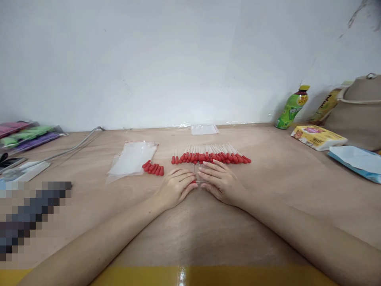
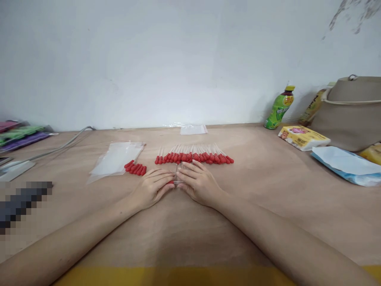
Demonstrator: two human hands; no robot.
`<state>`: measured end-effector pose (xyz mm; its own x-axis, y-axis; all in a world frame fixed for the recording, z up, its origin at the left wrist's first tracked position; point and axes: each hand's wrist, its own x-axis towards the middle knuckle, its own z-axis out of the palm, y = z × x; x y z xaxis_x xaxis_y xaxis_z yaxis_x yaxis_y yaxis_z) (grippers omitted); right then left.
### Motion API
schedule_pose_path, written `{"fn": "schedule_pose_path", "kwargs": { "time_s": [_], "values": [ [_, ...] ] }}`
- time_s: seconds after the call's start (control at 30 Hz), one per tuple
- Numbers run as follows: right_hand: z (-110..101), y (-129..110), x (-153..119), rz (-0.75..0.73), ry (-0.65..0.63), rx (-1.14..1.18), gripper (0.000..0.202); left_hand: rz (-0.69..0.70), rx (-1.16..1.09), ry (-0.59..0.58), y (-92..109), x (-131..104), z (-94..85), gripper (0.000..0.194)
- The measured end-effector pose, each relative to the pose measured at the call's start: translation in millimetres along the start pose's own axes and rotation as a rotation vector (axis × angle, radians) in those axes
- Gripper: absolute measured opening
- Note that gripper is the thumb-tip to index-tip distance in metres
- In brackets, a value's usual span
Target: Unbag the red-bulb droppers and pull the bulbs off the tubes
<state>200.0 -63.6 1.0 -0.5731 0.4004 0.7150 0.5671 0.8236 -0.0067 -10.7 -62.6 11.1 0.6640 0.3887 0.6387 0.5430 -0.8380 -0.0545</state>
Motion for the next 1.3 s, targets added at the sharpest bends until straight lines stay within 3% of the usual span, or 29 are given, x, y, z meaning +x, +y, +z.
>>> {"fn": "schedule_pose_path", "kwargs": {
  "time_s": [0.3, 0.47, 0.97, 1.3],
  "values": [
    [3.3, 0.3, -0.6, -0.060, 0.004, 0.101, 0.026, 0.020, 0.015, 0.009, 0.9, 1.1, 0.1, 0.019],
    [3.0, -0.5, -0.9, -0.132, 0.024, 0.158, 0.025, 0.054, 0.056, -0.043, 1.5, 1.2, -4.3, 0.014],
    [-5.0, -3.1, -3.0, -0.281, 0.057, 0.054, 0.025, 0.083, -0.016, -0.106, 5.4, -0.5, -12.7, 0.014],
    [-8.9, -2.4, -6.8, -0.304, 0.057, 0.054, 0.027, 0.106, -0.025, -0.120, 6.0, -3.5, -17.4, 0.014]
  ]
}}
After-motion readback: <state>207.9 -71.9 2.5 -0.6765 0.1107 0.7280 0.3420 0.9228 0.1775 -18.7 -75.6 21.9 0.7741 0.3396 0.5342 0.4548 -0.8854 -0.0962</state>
